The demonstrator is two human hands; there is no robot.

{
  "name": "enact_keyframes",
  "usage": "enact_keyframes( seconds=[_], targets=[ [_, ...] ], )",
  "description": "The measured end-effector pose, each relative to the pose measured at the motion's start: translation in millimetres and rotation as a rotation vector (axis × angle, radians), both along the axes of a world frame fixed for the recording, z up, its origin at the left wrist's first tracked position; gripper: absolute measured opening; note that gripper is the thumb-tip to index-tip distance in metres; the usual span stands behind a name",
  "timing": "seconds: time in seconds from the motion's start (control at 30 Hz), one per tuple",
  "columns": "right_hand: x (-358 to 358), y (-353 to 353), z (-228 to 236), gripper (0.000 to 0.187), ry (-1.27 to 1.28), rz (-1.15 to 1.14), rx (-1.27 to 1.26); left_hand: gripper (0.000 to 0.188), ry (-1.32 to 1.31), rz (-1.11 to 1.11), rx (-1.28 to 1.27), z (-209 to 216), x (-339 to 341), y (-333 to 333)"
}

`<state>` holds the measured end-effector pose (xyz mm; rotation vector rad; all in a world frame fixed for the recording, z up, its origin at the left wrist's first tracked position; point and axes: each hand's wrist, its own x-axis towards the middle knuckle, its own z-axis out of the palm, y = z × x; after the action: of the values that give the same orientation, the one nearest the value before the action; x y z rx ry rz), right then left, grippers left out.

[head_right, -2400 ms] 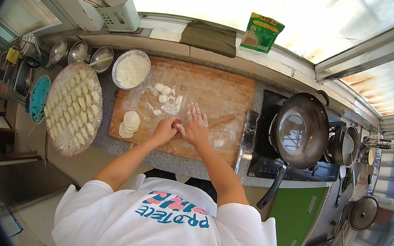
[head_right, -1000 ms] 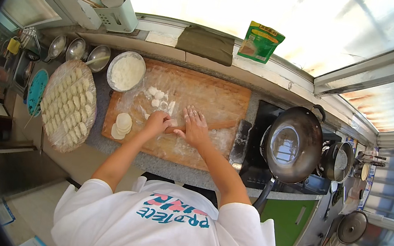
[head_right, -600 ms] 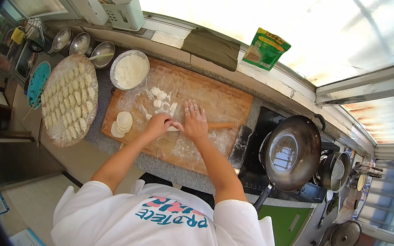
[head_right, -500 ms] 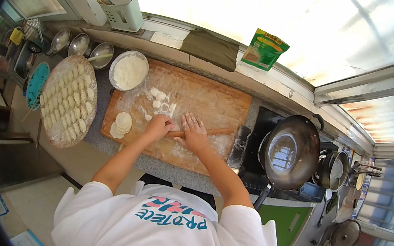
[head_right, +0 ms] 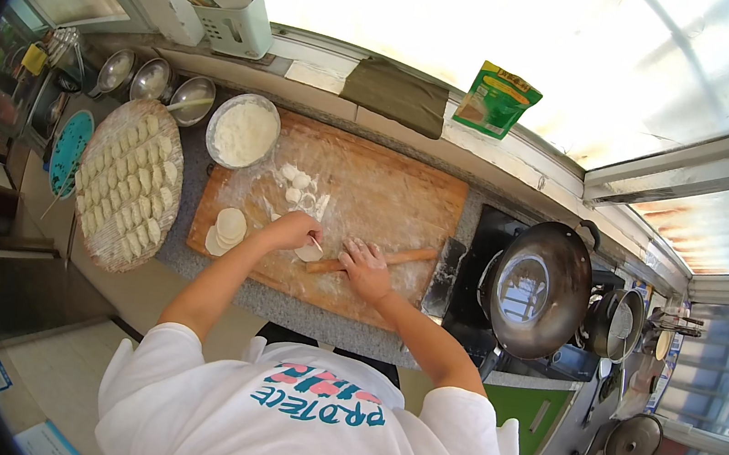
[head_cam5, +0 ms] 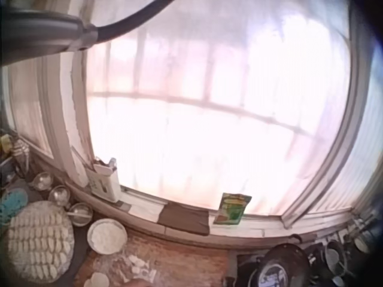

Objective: The person flattens small dough balls into circular wrappers using a rolling pin on a wooden board. They repeatedly roll, rotate, and stack the flattened dough pieces while working in a kitchen environment.

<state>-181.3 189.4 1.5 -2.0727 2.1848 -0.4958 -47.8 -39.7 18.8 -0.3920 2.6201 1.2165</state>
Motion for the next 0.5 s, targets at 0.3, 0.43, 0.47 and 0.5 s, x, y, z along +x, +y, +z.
enact_keyframes(
  seconds=[0.3, 0.43, 0.47, 0.5],
  targets=[
    [-13.4, -63.9, 20.1, 0.072, -0.039, -0.174, 0.022, 0.018, 0.01, 0.394, 0.047, 6.6, 5.6, 20.6],
    [3.3, -5.0, -5.9, 0.064, 0.027, -0.033, -0.005, 0.014, 0.061, 0.383, -0.105, 5.1, 16.4, 35.3],
    [5.5, 3.2, -10.5, 0.062, 0.065, 0.002, -0.005, 0.013, 0.09, 0.315, -0.118, -3.3, 17.6, 35.0],
    [4.7, 10.7, -14.9, 0.06, 0.052, 0.015, 0.002, 0.014, 0.12, 0.247, -0.13, -11.8, 17.5, 33.8]
  ],
)
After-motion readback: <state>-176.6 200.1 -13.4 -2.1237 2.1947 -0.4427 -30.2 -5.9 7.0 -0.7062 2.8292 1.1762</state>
